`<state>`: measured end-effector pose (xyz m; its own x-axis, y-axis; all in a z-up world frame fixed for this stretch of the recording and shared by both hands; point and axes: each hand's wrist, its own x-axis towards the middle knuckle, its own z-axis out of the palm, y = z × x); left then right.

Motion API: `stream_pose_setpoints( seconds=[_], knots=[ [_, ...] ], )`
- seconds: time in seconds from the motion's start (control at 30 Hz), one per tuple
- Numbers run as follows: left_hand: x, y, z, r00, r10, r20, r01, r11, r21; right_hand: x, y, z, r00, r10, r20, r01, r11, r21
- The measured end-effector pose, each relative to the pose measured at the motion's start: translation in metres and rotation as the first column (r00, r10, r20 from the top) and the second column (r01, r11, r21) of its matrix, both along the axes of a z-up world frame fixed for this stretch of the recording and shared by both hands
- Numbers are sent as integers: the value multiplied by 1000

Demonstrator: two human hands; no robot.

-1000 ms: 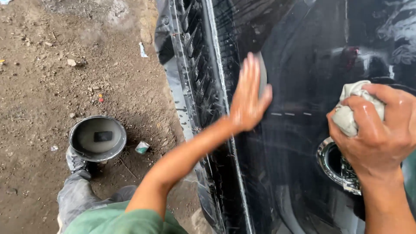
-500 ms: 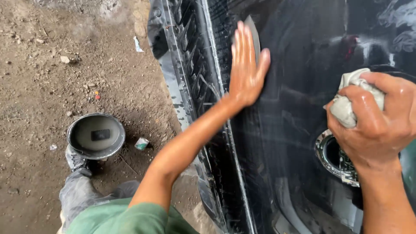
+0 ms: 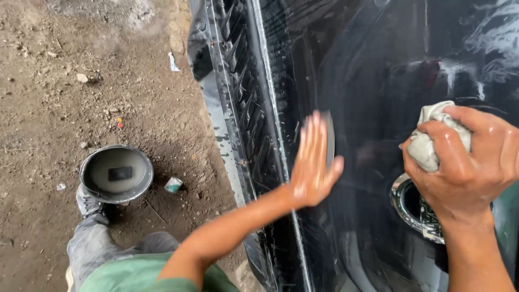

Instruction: The person scrubs the rear bumper and tailgate of a black car using a sanding block and a cloth. They repeatedly dip the sanding block into a bucket of water and wipe the surface to clean it.

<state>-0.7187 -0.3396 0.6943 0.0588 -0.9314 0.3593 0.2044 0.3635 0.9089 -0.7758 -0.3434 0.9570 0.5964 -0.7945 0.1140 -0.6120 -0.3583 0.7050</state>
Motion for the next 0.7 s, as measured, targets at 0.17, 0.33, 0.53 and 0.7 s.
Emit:
stream_pose_setpoints(
  seconds=[0.17, 0.33, 0.53, 0.7],
  knots=[
    [1, -40, -8, 999, -9, -43, 11, 999, 43, 9, -5, -2, 999, 11, -37, -13, 999, -51],
    [16, -128, -21, 996, 41, -77, -27, 985, 171, -11, 2, -3, 1000, -14, 4, 14, 1000, 3],
    [-11, 38, -31, 993, -83, 79, 80, 996, 42, -7, -2, -2, 1000, 14, -17, -14, 1000, 0],
    [19, -90, -25, 998, -52, 25, 50, 996, 79, -26, 4, -5, 1000, -17, 2, 17, 1000, 20]
  ],
)
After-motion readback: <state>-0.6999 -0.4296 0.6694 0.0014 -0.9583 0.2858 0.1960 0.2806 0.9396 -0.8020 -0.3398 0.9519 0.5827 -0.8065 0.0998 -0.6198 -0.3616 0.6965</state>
